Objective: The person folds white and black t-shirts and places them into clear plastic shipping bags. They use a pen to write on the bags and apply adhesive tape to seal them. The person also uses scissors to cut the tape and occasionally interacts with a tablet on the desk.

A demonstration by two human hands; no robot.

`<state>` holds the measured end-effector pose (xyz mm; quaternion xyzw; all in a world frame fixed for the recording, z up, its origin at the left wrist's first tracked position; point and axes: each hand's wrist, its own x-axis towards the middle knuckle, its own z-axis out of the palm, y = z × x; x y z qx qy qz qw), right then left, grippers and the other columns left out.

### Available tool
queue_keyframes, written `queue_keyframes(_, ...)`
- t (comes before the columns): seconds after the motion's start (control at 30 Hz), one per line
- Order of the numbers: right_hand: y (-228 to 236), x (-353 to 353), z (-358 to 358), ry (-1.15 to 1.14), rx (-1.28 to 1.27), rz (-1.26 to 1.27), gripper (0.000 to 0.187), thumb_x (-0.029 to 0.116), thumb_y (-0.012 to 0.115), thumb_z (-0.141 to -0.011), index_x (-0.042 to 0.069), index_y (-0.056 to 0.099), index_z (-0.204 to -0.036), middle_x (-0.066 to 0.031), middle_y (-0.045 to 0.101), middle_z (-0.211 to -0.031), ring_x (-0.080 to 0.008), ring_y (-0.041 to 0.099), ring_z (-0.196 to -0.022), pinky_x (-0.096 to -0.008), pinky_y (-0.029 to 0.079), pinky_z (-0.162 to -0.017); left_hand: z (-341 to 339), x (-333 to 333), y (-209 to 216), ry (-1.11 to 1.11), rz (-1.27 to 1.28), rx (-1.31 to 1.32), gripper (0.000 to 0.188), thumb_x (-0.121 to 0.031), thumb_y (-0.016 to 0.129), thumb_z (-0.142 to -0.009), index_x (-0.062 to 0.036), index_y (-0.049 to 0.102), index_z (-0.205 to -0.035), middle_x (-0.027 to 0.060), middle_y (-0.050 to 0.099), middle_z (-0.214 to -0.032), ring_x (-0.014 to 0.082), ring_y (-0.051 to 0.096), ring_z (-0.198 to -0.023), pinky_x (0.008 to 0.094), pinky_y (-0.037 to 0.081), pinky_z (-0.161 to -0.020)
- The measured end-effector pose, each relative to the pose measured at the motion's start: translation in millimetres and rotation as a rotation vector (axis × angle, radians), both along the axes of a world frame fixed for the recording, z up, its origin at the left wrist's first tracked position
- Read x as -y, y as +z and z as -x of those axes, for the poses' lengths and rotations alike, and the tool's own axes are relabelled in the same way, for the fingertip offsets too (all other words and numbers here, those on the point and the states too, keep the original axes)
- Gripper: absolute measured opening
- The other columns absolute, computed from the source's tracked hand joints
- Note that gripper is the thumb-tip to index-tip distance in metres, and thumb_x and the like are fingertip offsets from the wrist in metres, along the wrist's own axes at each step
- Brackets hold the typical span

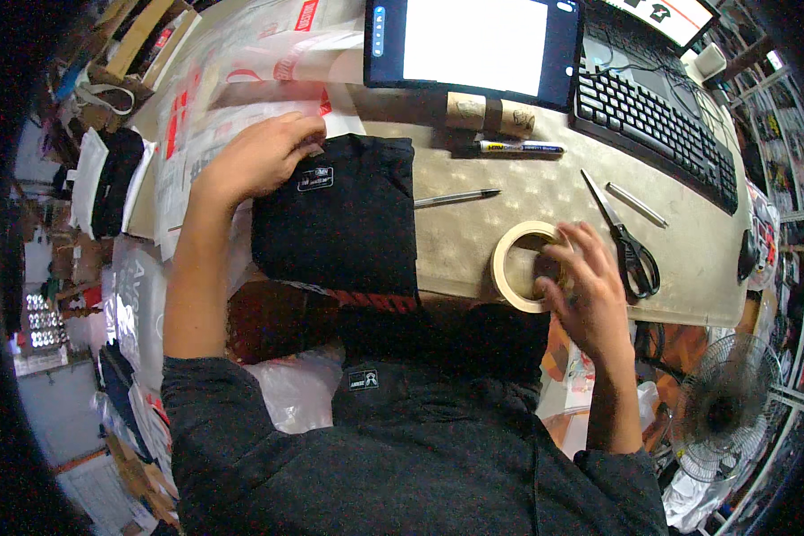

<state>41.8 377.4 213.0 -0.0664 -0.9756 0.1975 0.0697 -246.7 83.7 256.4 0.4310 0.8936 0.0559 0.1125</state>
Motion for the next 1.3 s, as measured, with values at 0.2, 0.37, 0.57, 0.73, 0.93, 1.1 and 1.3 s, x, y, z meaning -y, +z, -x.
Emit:
queue_keyframes(0.2,-4,-39,22,-0.116,-0.15,-0.148,0.024,0.006,0.065,-0.081,0.007,0.065,-0.105,-0.0142,0.058,-0.124,-0.0353,0.05,-0.122,-0.0426,0.044,-0.099,6,-16,-19,-0.079,0.181,-0.262,0.014,-0.015,0.053,-0.089,-0.0028,0.052,-0.095,0.021,0.061,-0.092,0.0415,0.06,-0.086,0.05,0.048,-0.075)
queue_keyframes(0.37,-4,2,71,0.203,-0.241,-0.03,0.022,0.003,0.062,-0.079,0.005,0.063,-0.101,-0.0133,0.06,-0.114,-0.0329,0.057,-0.107,-0.0402,0.049,-0.089,-1,-21,-26,-0.03,0.141,-0.264,0.021,-0.015,0.059,-0.087,0.0005,0.05,-0.097,0.0224,0.06,-0.092,0.0417,0.06,-0.086,0.0503,0.048,-0.075)
queue_keyframes(0.57,-11,21,113,0.382,-0.136,-0.148,0.014,0.005,0.056,-0.078,0.003,0.055,-0.092,-0.0118,0.056,-0.093,-0.03,0.058,-0.088,-0.039,0.051,-0.076,2,0,-32,-0.019,-0.12,-0.257,0.02,-0.016,0.059,-0.087,0.001,0.051,-0.095,0.0205,0.058,-0.093,0.0411,0.057,-0.085,0.0461,0.046,-0.074)
queue_keyframes(0.73,1,-9,105,0.314,-0.112,-0.21,0.018,0.004,0.058,-0.075,0.003,0.052,-0.092,-0.0134,0.054,-0.092,-0.0321,0.06,-0.084,-0.041,0.051,-0.073,-24,14,-36,-0.01,-0.386,-0.152,0.015,-0.013,0.055,-0.09,0.001,0.051,-0.091,0.019,0.058,-0.086,0.0385,0.055,-0.076,0.0415,0.044,-0.07)
queue_keyframes(0.93,32,-10,85,0.036,-0.495,0.175,0.019,-0.003,0.065,-0.076,0.004,0.05,-0.084,-0.0101,0.054,-0.074,-0.024,0.058,-0.063,-0.0328,0.047,-0.057,-105,-7,-20,0.198,-0.784,0.344,0.012,-0.006,0.059,-0.089,-0.0007,0.054,-0.098,0.0138,0.062,-0.08,0.0231,0.065,-0.074,0.0323,0.05,-0.07)
queue_keyframes(1.1,24,70,68,0.263,-0.695,0.747,0.024,-0.001,0.067,-0.08,0.003,0.058,-0.102,-0.0124,0.063,-0.092,-0.0262,0.062,-0.078,-0.0312,0.051,-0.069,-133,-66,-38,0.146,-0.815,0.452,0.022,-0.008,0.066,-0.083,-0.0025,0.054,-0.102,0.0179,0.064,-0.084,0.033,0.068,-0.08,0.0382,0.052,-0.071)
queue_keyframes(1.3,-24,88,81,0.034,-0.629,1.176,0.02,0.003,0.055,-0.09,0.001,0.053,-0.11,-0.0119,0.058,-0.105,-0.0182,0.056,-0.099,-0.03,0.046,-0.086,-132,-83,-59,0.155,-0.841,0.43,0.023,-0.013,0.069,-0.081,-0.0039,0.054,-0.097,0.0185,0.066,-0.085,0.0383,0.066,-0.083,0.0436,0.051,-0.071)
